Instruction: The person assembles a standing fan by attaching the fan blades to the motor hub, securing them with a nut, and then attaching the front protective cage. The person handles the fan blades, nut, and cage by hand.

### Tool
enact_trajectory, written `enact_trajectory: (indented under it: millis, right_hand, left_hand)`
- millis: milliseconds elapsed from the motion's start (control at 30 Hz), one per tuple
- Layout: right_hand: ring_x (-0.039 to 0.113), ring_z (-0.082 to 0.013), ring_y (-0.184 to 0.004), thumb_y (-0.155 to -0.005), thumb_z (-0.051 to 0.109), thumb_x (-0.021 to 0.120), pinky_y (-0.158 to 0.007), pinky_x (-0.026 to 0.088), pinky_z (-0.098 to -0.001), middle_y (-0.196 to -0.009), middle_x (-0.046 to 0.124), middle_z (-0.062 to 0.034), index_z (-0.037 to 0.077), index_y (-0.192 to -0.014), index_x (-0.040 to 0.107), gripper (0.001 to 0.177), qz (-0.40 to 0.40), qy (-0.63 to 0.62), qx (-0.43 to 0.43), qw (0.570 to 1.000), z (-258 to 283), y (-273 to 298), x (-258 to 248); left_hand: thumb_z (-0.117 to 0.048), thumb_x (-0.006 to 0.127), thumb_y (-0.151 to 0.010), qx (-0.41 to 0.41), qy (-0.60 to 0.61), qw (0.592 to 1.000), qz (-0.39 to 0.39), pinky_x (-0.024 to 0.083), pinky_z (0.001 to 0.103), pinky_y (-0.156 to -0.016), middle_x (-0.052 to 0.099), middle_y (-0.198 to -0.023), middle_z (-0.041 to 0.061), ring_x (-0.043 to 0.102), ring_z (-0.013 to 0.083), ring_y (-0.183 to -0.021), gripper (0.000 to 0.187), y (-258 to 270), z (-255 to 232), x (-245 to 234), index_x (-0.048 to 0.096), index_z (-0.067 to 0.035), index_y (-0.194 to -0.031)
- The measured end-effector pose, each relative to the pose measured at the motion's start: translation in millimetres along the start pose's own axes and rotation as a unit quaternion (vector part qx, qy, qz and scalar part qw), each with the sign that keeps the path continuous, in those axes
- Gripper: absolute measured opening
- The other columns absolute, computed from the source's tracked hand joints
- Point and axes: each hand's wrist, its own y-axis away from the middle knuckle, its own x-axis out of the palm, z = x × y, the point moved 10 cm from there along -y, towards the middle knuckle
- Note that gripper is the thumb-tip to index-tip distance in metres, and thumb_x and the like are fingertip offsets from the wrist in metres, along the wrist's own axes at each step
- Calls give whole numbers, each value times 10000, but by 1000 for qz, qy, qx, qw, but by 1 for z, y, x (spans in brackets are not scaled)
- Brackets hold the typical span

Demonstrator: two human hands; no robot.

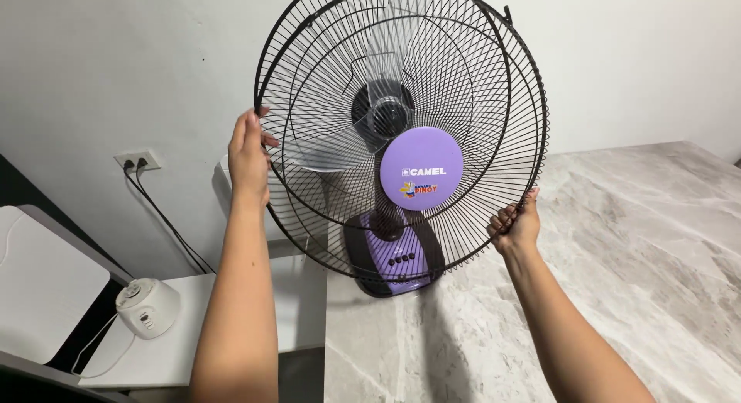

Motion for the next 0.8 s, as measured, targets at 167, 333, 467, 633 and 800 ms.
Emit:
enact_trajectory:
  millis: [167,333,467,633,800]
  right_hand:
    - [169,-138,-429,-907,837,446,-434,146,-303,-483,204,43,204,-564,259,744,14,7,-19,1000,6,1,13]
    - [151,-118,-412,-907,823,489,-411,138,-282,-486,208,56,216,-567,250,736,20,33,-64,997,39,-4,28]
    - [157,-111,-411,-899,819,500,-401,143,-267,-487,208,57,219,-570,255,727,39,44,-85,995,61,-6,36]
    - [152,-103,-424,-918,810,519,-421,147,-261,-510,213,60,207,-608,306,710,59,39,-97,993,71,-4,40]
    - [161,-118,-423,-891,819,502,-417,145,-280,-502,208,46,199,-592,299,718,55,52,-69,995,52,0,46]
  left_hand:
    - [-477,463,-1061,1,-33,999,-37,342,202,-575,616,-934,-65,520,42,-791,456,-6,2,-6,686,-126,-1251]
    - [-493,472,-1107,-33,-25,997,-61,353,227,-632,575,-882,1,461,87,-752,491,-4,32,-22,708,-75,-1214]
    - [-508,489,-1076,-49,220,974,8,502,311,-792,634,-1007,68,571,161,-880,516,-2,45,-27,625,-69,-1310]
    - [-665,465,-955,-96,279,954,-58,446,388,-960,560,-1316,42,510,175,-1160,653,65,84,-75,548,-175,-1378]
    - [-690,482,-1008,-144,436,884,-91,508,368,-812,672,-1114,64,609,186,-903,626,154,144,-45,589,-126,-1259]
